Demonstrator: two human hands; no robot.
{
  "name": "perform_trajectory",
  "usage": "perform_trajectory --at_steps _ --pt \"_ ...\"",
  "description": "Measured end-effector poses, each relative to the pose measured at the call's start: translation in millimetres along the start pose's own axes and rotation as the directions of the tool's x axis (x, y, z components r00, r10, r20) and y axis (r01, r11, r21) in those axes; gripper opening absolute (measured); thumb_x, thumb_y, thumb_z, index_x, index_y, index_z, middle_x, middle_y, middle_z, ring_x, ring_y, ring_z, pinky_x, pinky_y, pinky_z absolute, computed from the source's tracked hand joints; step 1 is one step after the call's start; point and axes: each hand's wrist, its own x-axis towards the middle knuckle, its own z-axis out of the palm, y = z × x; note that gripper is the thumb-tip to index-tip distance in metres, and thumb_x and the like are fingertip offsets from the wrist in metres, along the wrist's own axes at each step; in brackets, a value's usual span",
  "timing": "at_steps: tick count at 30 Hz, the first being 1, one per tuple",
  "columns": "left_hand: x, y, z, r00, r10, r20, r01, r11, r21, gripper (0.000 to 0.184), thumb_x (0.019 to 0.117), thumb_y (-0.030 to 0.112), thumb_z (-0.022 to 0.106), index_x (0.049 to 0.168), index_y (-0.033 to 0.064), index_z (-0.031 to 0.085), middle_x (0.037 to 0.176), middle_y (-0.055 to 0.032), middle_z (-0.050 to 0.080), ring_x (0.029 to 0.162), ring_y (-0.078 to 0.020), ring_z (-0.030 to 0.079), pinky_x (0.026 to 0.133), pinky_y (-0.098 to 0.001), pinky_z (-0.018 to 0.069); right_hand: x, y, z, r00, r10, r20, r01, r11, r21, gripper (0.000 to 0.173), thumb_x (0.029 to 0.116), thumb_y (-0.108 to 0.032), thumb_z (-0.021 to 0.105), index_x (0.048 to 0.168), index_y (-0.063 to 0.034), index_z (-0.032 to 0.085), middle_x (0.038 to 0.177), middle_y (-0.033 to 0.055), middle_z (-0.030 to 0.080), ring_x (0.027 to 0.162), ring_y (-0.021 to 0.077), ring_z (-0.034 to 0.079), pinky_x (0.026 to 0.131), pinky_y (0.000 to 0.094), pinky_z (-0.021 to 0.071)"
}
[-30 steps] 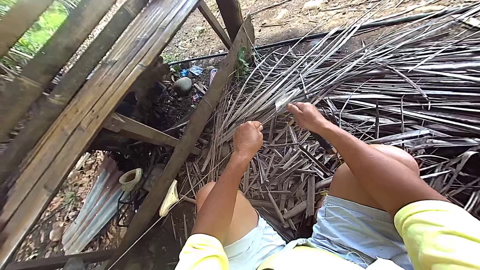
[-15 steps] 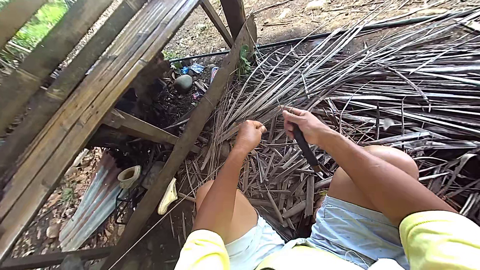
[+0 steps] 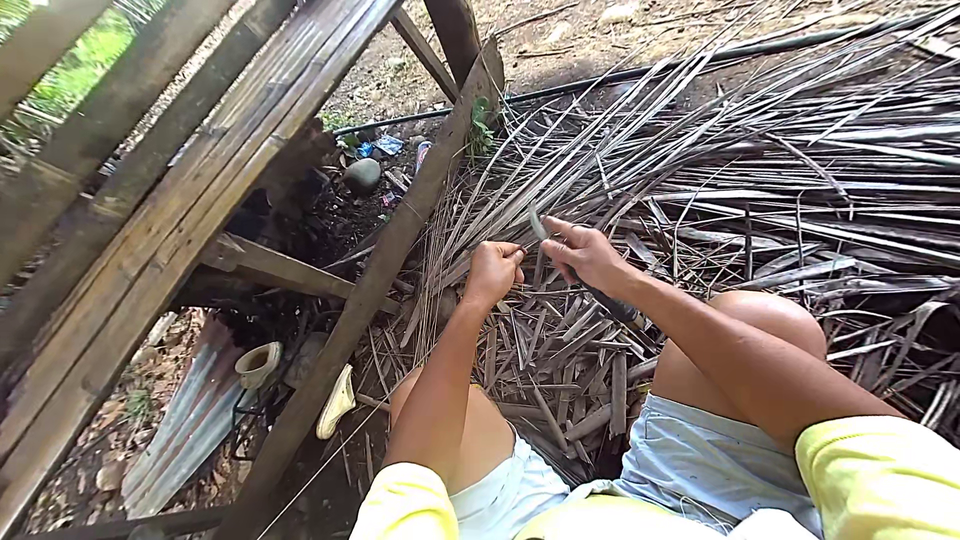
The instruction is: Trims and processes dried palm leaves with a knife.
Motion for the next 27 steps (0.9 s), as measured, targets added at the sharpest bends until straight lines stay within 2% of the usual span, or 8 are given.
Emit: perform_trajectory --at_steps 6,8,9,10,12,16,24,27 --pt "5 -3 1 1.000 0.000 -0.026 0.000 1.000 0.001 0.028 0.1038 0.006 0.057 0.080 -0.0001 0.069 0.064 -0.0035 0.065 0.055 -0.0088 0.055 0.057 -0.0286 0.0456 -3 6 11 0.992 -0.008 0.123 0.027 0.989 -0.149 0.055 0.1066 -0.017 0.056 0.159 -0.0112 0.038 0.069 0.0041 0.056 0.049 0.0084 0.045 0.049 0.0254 0.0418" --pt "2 2 -1 0.999 -0.017 -0.030 0.017 1.000 0.000 0.023 0.1040 0.008 0.059 0.088 -0.0004 0.073 0.065 -0.0031 0.064 0.056 -0.0086 0.054 0.060 -0.0293 0.0462 -2 6 8 0.995 -0.015 0.102 0.031 0.986 -0.161 0.052 0.1066 -0.019 0.057 0.156 -0.0128 0.044 0.071 0.0044 0.059 0.050 0.0085 0.045 0.050 0.0263 0.0418" --pt "-1 5 -3 0.999 -0.031 -0.025 0.031 1.000 -0.006 0.020 0.1043 0.009 0.060 0.100 0.0000 0.077 0.067 -0.0028 0.065 0.058 -0.0084 0.055 0.062 -0.0292 0.0479 -2 5 6 0.997 -0.011 0.074 0.023 0.985 -0.169 0.050 0.1069 -0.020 0.056 0.155 -0.0132 0.046 0.072 0.0047 0.059 0.051 0.0093 0.045 0.051 0.0278 0.0417" --pt "-4 7 -4 0.999 -0.041 -0.019 0.041 0.999 -0.008 0.020 0.1046 0.010 0.060 0.109 0.0011 0.077 0.068 -0.0023 0.066 0.057 -0.0077 0.055 0.062 -0.0282 0.0487 -2 2 3 0.999 -0.014 0.039 0.020 0.988 -0.156 0.048 0.1071 -0.020 0.056 0.154 -0.0104 0.048 0.072 0.0047 0.058 0.052 0.0096 0.044 0.051 0.0282 0.0418" --pt "-8 9 -7 0.999 -0.042 -0.007 0.042 0.999 -0.021 0.021 0.1049 0.010 0.059 0.115 0.0015 0.076 0.067 -0.0020 0.065 0.055 -0.0068 0.053 0.059 -0.0261 0.0461 1 1 -4 1.000 -0.029 -0.004 0.029 0.997 -0.076 0.048 0.1062 -0.017 0.057 0.152 -0.0055 0.048 0.065 0.0007 0.055 0.047 0.0068 0.045 0.047 0.0239 0.0422" --pt "-9 8 -12 1.000 -0.013 0.020 0.015 0.997 -0.074 0.020 0.1045 0.007 0.059 0.112 -0.0007 0.076 0.064 -0.0015 0.063 0.054 -0.0061 0.052 0.058 -0.0242 0.0458 5 3 -12 0.997 -0.062 -0.035 0.064 0.996 0.062 0.046 0.1045 -0.012 0.059 0.149 -0.0020 0.051 0.061 -0.0032 0.056 0.046 0.0038 0.048 0.044 0.0199 0.0423" --pt "-21 13 -24 0.991 -0.073 0.117 0.097 0.971 -0.218 0.019 0.1041 0.003 0.057 0.108 -0.0035 0.074 0.060 0.0003 0.058 0.048 -0.0022 0.043 0.048 -0.0192 0.0357 19 -2 -45 0.983 -0.029 -0.180 0.051 0.992 0.119 0.044 0.1065 -0.014 0.055 0.148 -0.0022 0.050 0.065 -0.0035 0.056 0.046 0.0046 0.048 0.043 0.0210 0.0443" --pt "-26 13 -30 0.987 -0.079 0.142 0.110 0.968 -0.227 0.018 0.1039 0.003 0.058 0.107 -0.0029 0.075 0.060 0.0002 0.058 0.047 -0.0019 0.043 0.046 -0.0184 0.0345 26 0 -69 0.952 -0.036 -0.303 0.073 0.991 0.110 0.042 0.1065 -0.016 0.056 0.147 -0.0044 0.052 0.067 -0.0041 0.056 0.044 0.0034 0.046 0.041 0.0205 0.0424"
